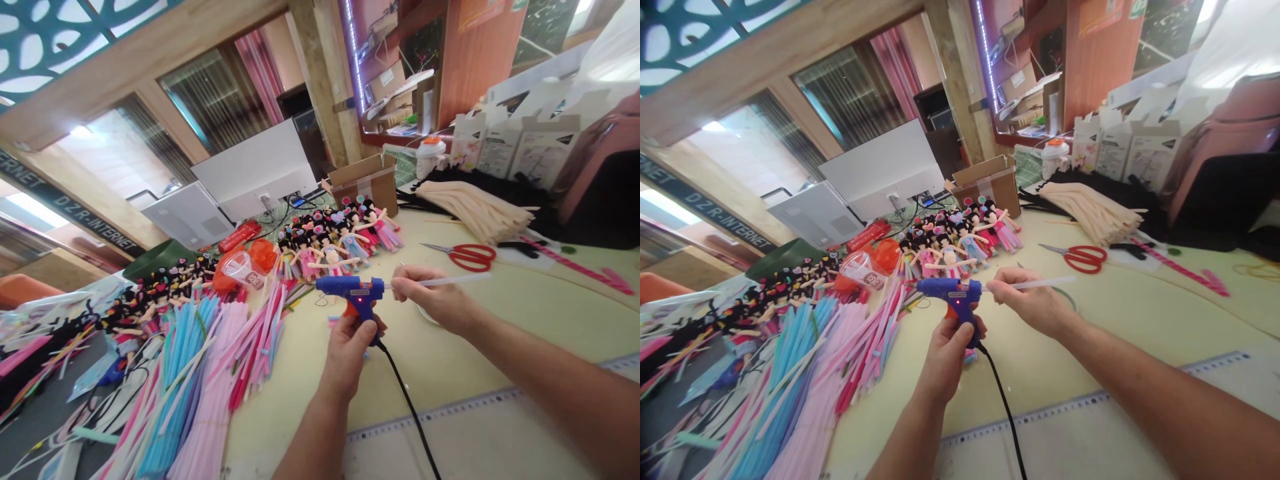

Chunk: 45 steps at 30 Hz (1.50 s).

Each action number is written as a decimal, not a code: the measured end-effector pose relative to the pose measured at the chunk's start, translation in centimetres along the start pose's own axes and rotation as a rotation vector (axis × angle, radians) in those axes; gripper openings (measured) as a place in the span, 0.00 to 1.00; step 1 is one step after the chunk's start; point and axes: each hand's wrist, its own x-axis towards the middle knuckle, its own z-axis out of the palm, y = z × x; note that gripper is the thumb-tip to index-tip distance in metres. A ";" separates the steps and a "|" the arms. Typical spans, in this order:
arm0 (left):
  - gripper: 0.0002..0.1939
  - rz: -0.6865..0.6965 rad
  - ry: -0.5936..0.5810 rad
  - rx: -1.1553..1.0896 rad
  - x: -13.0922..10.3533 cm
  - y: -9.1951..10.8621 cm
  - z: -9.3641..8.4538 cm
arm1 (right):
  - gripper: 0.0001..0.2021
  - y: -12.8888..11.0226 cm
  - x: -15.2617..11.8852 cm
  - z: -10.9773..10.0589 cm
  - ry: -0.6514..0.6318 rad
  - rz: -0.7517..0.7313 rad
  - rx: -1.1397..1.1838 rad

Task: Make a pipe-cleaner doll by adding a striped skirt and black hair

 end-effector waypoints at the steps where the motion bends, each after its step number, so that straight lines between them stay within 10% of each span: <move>1: 0.25 0.000 0.000 0.000 0.0 0.0 0.0 | 0.16 0.1 0.0 0.0 -0.001 0.006 0.008; 30: 0.25 -0.019 -0.052 -0.011 0.0 0.0 -0.2 | 0.10 -1.3 -0.1 -1.5 -0.001 -0.535 -0.403; 45: 0.24 -0.013 -0.077 -0.048 0.0 0.3 -0.3 | 0.15 0.4 0.2 -0.8 -0.085 -0.152 -0.051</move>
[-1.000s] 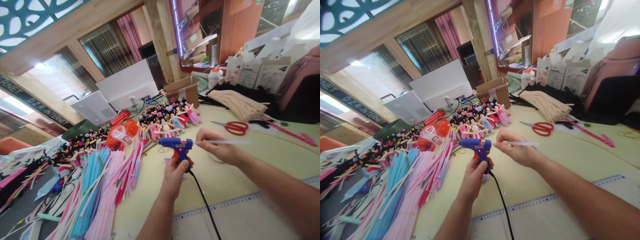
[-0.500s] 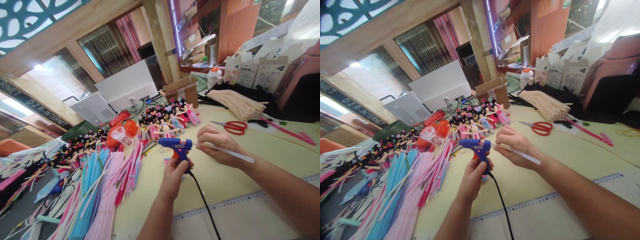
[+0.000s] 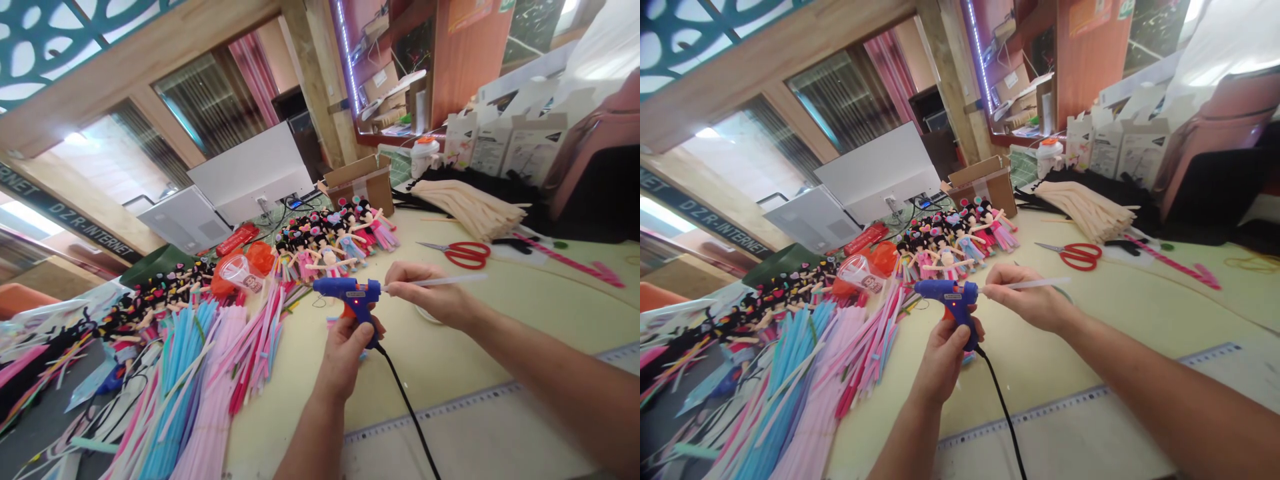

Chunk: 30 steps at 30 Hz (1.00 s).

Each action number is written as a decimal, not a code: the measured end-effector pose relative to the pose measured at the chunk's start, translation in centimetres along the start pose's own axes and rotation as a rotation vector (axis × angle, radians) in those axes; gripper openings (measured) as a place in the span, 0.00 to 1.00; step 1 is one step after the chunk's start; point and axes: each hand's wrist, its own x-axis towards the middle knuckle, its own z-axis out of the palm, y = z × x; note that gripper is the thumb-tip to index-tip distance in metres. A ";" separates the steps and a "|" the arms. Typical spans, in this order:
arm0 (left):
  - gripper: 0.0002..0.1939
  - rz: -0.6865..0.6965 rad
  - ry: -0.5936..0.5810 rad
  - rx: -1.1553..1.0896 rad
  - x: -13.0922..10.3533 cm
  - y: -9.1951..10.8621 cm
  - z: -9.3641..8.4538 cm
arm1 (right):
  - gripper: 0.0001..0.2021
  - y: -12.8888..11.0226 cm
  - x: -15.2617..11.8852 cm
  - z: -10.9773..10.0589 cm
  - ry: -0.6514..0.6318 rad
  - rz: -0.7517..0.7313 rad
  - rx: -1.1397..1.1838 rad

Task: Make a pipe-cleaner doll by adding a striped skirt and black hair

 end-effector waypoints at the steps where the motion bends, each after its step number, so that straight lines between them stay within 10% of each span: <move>1: 0.24 -0.001 0.000 0.003 0.0 0.0 0.0 | 0.15 0.1 0.0 0.0 0.000 -0.001 0.003; 12: 0.23 0.010 -0.024 -0.001 0.0 -0.3 -0.1 | 0.08 -0.9 -0.1 -0.7 0.022 -0.316 -0.231; 30: 0.26 0.005 -0.022 -0.082 0.0 -0.1 0.2 | 0.16 -0.1 -0.1 0.3 0.064 0.126 0.009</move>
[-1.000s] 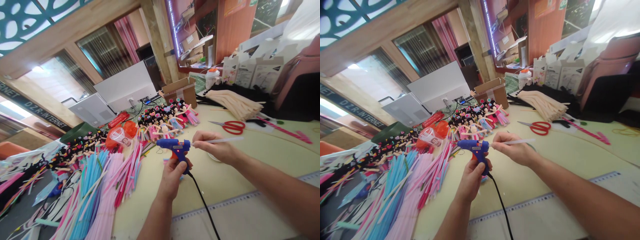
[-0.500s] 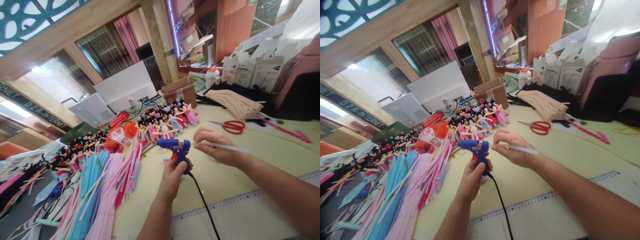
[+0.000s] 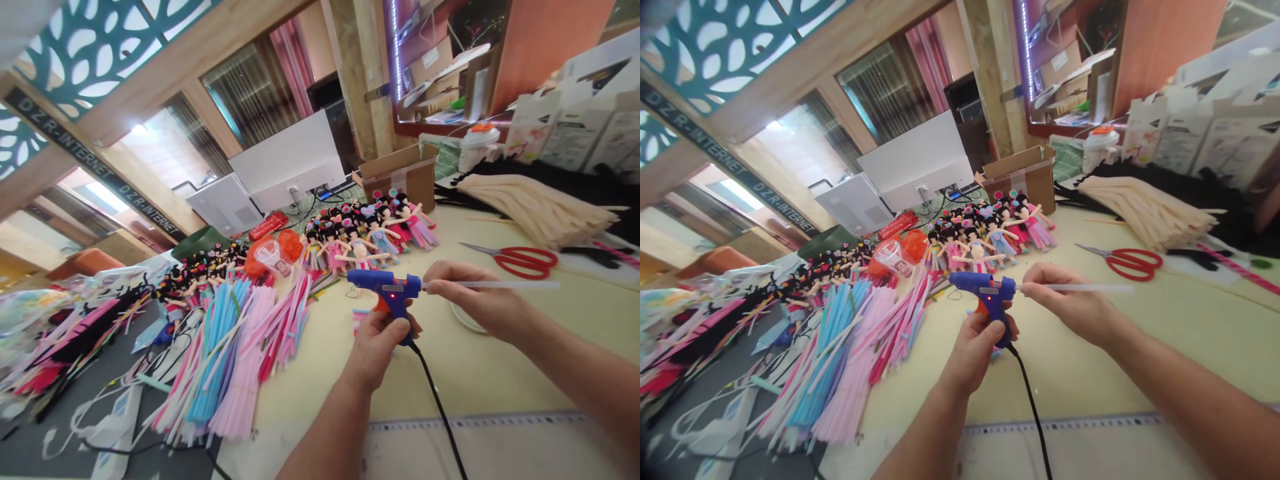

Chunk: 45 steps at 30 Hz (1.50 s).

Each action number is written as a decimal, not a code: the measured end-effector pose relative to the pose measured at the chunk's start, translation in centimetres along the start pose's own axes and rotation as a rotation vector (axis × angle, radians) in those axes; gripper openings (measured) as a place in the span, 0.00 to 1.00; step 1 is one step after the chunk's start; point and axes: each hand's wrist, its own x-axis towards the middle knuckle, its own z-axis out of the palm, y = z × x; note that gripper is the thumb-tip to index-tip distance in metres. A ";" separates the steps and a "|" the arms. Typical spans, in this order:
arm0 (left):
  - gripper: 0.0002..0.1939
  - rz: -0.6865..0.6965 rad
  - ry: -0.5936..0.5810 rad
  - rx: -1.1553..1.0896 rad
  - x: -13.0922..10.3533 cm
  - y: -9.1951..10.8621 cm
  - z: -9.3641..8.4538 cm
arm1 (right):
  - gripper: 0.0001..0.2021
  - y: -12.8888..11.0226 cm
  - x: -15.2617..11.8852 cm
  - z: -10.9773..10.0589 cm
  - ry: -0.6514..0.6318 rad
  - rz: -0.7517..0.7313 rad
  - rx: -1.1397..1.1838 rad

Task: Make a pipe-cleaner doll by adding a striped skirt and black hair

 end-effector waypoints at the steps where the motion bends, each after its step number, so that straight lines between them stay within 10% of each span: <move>1: 0.26 0.001 0.005 -0.006 0.0 0.0 0.1 | 0.16 0.0 0.0 0.1 0.012 0.004 0.002; 9: 0.24 -0.061 -0.064 0.110 -0.4 -1.4 1.6 | 0.19 -0.3 -1.1 2.2 -0.344 0.304 0.135; 15: 0.13 -0.152 -0.411 0.965 -2.4 3.6 -0.5 | 0.22 0.3 -0.5 0.5 -0.275 0.372 0.110; 21: 0.05 0.081 -0.196 1.423 -0.9 5.4 -4.9 | 0.18 1.0 0.7 -1.1 -0.523 0.435 0.012; 45: 0.09 0.164 -0.346 1.478 0.7 1.4 -7.2 | 0.18 1.4 1.7 -1.5 -0.686 0.513 -0.285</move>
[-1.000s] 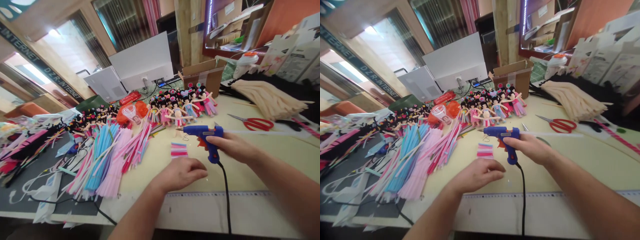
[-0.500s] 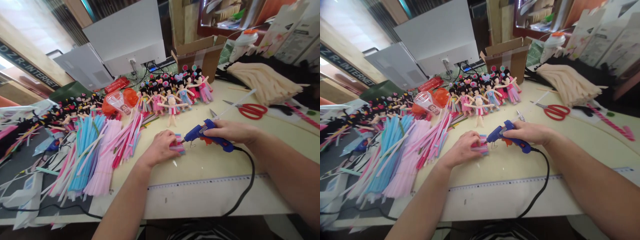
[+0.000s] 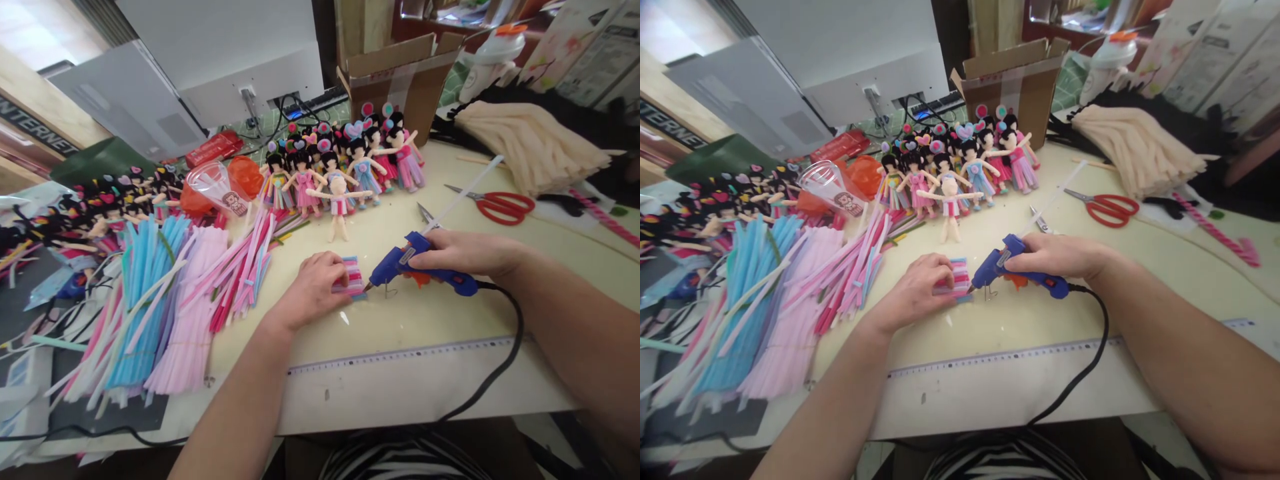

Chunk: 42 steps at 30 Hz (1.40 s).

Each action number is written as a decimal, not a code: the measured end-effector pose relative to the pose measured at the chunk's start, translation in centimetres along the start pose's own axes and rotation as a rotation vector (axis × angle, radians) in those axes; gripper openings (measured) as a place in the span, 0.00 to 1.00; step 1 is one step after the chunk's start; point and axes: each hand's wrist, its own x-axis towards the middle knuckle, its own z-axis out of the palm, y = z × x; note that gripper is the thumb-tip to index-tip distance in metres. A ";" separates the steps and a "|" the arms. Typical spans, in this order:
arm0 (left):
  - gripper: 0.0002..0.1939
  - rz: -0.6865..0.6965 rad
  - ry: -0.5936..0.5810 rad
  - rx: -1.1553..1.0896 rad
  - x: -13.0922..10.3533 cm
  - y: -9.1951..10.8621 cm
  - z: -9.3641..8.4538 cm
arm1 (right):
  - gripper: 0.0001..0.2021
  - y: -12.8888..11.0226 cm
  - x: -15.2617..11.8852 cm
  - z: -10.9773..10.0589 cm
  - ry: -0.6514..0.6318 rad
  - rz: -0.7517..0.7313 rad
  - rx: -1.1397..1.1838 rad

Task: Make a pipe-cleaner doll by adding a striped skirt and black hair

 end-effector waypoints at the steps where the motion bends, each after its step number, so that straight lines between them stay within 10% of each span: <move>1: 0.08 -0.001 -0.003 0.000 0.0 0.0 0.0 | 0.18 0.0 0.0 0.0 -0.003 0.002 -0.002; 42: 0.08 0.020 -0.004 0.040 0.0 0.4 -0.2 | 0.16 0.0 0.5 0.3 0.133 0.076 -0.127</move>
